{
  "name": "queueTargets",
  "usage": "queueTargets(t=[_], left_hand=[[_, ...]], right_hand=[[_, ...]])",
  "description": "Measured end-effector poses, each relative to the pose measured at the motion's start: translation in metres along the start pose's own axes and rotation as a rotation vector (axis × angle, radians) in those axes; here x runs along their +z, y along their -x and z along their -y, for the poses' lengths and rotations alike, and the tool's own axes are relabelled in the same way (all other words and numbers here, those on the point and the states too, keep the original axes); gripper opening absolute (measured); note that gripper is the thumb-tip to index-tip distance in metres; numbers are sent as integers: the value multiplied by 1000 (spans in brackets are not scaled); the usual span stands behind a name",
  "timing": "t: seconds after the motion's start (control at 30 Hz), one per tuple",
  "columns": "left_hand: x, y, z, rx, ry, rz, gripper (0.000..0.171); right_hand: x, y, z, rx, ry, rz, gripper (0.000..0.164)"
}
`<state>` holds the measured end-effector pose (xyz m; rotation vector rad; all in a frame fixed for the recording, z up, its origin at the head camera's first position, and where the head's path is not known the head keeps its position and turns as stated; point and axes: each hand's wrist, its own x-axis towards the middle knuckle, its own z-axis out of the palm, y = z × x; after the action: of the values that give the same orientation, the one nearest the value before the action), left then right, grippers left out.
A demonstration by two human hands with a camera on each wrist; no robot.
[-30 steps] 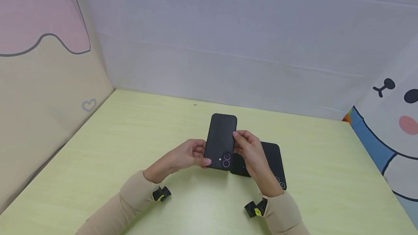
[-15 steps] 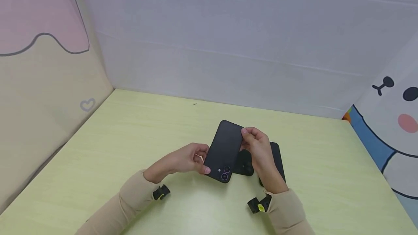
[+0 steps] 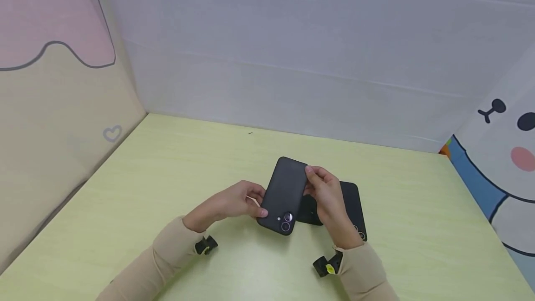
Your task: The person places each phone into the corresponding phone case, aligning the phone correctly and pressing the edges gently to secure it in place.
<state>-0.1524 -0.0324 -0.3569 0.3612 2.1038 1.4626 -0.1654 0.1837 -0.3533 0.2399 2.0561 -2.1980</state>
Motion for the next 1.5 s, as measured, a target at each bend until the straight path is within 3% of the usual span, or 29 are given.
queueTargets(t=[0.1,0.3,0.53,0.77,1.0,1.5], left_hand=[[-1,-1,1,-12,52,-2,22],[-4,-1,3,-12,111,-32,27],[-7,-2,4,2,133,-99,31],[-11,-4,5,-34,175,-166,39],[-15,-7,12,-88,150,-171,25],[-17,-10,20,-150,70,-137,17]], right_hand=[[3,0,-1,-3,12,-1,17],[9,1,-1,-23,172,55,45],[16,6,-9,-78,330,107,46],[23,10,-15,-110,473,177,48],[25,13,-22,-94,531,229,44],[28,16,-27,-60,552,270,44]])
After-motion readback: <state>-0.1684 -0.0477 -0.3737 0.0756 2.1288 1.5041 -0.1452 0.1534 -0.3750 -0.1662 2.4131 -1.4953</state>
